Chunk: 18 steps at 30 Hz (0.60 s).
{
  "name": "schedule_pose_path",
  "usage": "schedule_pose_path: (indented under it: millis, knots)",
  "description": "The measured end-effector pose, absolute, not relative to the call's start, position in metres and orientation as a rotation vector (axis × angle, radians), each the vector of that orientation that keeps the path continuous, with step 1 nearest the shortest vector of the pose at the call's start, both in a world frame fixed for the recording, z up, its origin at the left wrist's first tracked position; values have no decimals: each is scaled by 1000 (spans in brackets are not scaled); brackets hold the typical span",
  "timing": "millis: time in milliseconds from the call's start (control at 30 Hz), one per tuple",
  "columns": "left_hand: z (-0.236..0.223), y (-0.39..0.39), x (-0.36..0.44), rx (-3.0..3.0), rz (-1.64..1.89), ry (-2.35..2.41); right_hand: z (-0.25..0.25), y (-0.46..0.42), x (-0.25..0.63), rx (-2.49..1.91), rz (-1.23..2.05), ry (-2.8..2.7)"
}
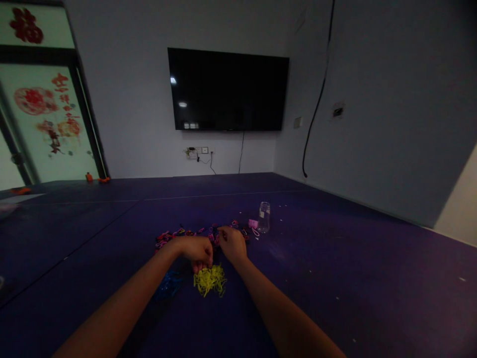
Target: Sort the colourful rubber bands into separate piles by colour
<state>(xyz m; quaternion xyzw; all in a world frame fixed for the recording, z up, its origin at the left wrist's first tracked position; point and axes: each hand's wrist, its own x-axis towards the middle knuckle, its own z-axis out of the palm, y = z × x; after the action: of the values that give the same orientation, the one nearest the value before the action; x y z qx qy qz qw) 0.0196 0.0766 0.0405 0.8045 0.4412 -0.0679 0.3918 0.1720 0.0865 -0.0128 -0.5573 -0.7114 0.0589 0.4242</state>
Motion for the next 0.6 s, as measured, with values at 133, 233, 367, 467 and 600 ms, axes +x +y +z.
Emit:
schedule_pose_path:
  millis: [133,233,367,467,600]
  knots:
    - [46,76,24,2116,-49,1134,-13,86,172,-1402,142,-1791]
    - [47,81,28,2192,83,1145,-13,87,172,-1409,131,-1790]
    - [39,83,35,2199,114,1054,-13,88,172,-1411,132,-1774]
    - [33,80,37,2150,79,966,-13,88,173,-1414,150,-1755]
    - [37,77,30,1993,4,809,-13,88,173,-1399,178,-1731]
